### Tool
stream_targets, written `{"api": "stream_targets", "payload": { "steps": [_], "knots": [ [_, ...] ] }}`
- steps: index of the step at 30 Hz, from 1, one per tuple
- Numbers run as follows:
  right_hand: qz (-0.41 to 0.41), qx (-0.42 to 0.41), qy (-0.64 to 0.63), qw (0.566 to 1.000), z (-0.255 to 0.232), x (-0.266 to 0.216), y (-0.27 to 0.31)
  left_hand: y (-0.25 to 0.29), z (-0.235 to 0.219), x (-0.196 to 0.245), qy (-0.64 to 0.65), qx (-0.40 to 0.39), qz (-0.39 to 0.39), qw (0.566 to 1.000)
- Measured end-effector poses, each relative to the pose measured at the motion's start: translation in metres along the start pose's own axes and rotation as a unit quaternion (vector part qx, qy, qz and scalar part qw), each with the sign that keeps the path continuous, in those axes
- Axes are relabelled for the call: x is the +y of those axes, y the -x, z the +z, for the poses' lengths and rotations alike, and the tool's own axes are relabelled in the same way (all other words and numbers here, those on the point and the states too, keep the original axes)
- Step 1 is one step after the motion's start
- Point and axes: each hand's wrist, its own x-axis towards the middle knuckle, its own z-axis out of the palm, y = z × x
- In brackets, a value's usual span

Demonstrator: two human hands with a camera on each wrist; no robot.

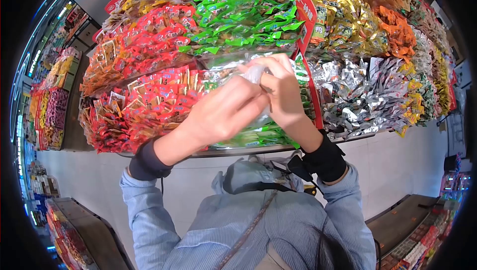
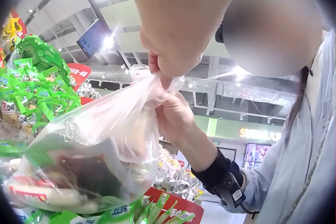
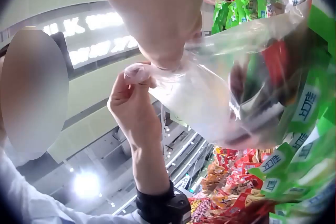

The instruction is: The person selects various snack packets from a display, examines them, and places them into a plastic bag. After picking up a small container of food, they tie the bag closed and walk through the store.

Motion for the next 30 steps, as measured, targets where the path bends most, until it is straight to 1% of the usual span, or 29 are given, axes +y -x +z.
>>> {"api": "stream_targets", "payload": {
  "steps": [1,3,5,6,7,8,9,11,12,13,14,15,16,17,18,19,20,21,22,24,25,28,29,30],
  "knots": [
    [0.021,-0.023,-0.052,0.998,0.005,0.004,0.004,0.002,0.003,-0.002,0.02,-0.004,-0.012,1.0],
    [0.043,0.005,0.007,0.999,0.006,0.002,0.004,0.007,0.005,-0.007,0.054,0.051,-0.104,0.992],
    [0.054,0.032,0.043,0.997,0.005,-0.001,0.003,0.01,0.006,-0.018,0.094,0.109,-0.195,0.97],
    [0.036,0.026,0.055,0.997,0.005,-0.001,0.004,0.015,0.011,-0.022,0.204,0.104,-0.285,0.931],
    [0.019,0.021,0.067,0.997,0.005,-0.001,0.005,0.022,0.019,-0.027,0.309,0.098,-0.368,0.872],
    [0.001,0.016,0.08,0.997,0.005,0.0,0.005,0.026,0.022,-0.029,0.408,0.089,-0.442,0.794],
    [0.019,-0.003,0.063,0.998,0.006,0.002,0.007,0.024,0.018,-0.025,0.45,0.05,-0.493,0.743],
    [0.054,-0.041,0.031,0.997,0.007,0.01,0.012,0.023,0.021,-0.024,0.548,0.05,-0.515,0.657],
    [-0.024,-0.04,0.04,0.998,0.003,0.011,0.012,0.024,0.023,-0.023,0.594,0.048,-0.523,0.609],
    [-0.102,-0.038,0.048,0.993,-0.002,0.011,0.01,0.028,0.021,-0.026,0.627,0.011,-0.509,0.59],
    [-0.199,-0.036,0.07,0.977,-0.005,0.013,0.008,0.027,0.02,-0.024,0.623,-0.007,-0.511,0.592],
    [-0.294,-0.028,0.091,0.951,-0.009,0.015,0.005,0.025,0.018,-0.023,0.619,-0.025,-0.512,0.595],
    [-0.303,-0.045,0.099,0.947,-0.009,0.015,0.006,0.024,0.016,-0.022,0.614,-0.043,-0.514,0.597],
    [-0.312,-0.062,0.106,0.942,-0.007,0.014,0.006,0.038,0.025,-0.031,0.584,-0.058,-0.497,0.639],
    [-0.321,-0.079,0.112,0.937,-0.006,0.012,0.007,0.04,0.028,-0.035,0.572,-0.084,-0.491,0.652],
    [-0.329,-0.069,0.116,0.935,-0.003,0.012,0.007,0.041,0.029,-0.039,0.557,-0.11,-0.484,0.666],
    [-0.326,-0.084,0.128,0.933,-0.007,0.009,0.004,0.04,0.027,-0.043,0.54,-0.134,-0.477,0.68],
    [-0.324,-0.098,0.14,0.93,-0.014,0.004,0.0,0.032,0.015,-0.041,0.507,-0.184,-0.493,0.683],
    [-0.321,-0.114,0.151,0.928,-0.019,0.0,-0.001,0.031,0.014,-0.042,0.527,-0.168,-0.477,0.683],
    [-0.29,-0.096,0.136,0.942,-0.018,-0.003,0.0,0.032,0.017,-0.041,0.567,-0.137,-0.447,0.678],
    [-0.273,-0.088,0.127,0.95,-0.018,-0.005,0.001,0.034,0.017,-0.042,0.583,-0.141,-0.456,0.657],
    [-0.165,-0.118,0.121,0.972,-0.02,-0.003,0.008,0.025,0.003,-0.04,0.603,-0.144,-0.459,0.636],
    [-0.12,-0.117,0.047,0.985,-0.021,-0.001,0.009,0.024,-0.001,-0.041,0.612,-0.144,-0.465,0.623],
    [-0.096,-0.106,0.011,0.99,-0.022,-0.003,0.01,0.023,-0.003,-0.038,0.614,-0.142,-0.467,0.62]
  ]
}}
